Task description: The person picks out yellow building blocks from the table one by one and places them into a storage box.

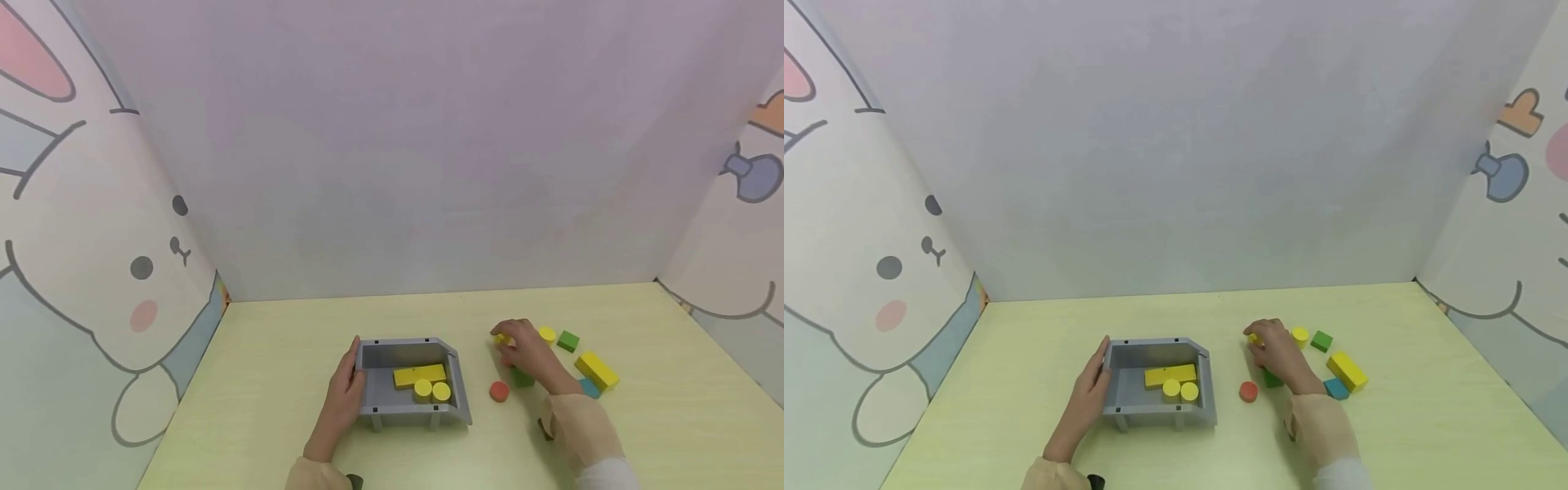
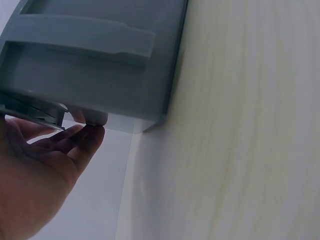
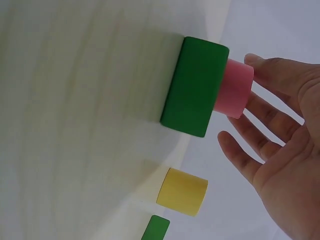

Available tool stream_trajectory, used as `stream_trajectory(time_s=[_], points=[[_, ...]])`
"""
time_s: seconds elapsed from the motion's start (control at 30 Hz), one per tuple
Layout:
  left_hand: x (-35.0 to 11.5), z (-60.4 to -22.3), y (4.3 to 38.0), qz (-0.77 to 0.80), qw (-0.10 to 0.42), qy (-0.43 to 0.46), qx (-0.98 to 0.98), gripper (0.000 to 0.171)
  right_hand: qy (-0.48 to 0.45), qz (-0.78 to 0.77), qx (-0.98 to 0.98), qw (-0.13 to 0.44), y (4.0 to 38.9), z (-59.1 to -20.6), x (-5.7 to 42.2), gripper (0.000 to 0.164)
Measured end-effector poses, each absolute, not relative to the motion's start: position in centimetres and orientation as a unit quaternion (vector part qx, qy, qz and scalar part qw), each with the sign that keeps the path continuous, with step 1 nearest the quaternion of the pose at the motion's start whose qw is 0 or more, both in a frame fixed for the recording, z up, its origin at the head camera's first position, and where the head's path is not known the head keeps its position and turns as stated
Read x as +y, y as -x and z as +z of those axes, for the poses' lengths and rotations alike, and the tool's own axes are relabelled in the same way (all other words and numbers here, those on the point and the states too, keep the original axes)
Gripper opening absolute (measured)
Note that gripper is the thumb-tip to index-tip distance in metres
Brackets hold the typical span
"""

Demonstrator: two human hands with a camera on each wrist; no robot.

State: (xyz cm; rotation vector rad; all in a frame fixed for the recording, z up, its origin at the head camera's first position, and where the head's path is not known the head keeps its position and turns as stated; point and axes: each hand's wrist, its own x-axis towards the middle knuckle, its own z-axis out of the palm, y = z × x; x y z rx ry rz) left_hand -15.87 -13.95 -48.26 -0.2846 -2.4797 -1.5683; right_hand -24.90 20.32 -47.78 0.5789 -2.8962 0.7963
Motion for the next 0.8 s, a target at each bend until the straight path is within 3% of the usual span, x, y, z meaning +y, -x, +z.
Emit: stream_trajectory(time_s=[0.27,0.53,0.8], points=[[-13.5,-46.1,15.0,-0.539,0.089,0.094,-0.833,0.052,-0.185,0.257,-0.948,0.03,25.2,-47.8,20.5,0.02],[-14.0,-48.3,15.9,-0.527,0.095,0.095,-0.839,0.052,-0.179,0.253,-0.951,0.018,25.4,-47.8,20.3,0.02],[-13.9,-48.1,15.8,-0.531,0.095,0.092,-0.837,0.053,-0.193,0.246,-0.949,0.035,25.7,-47.9,20.2,0.015]])
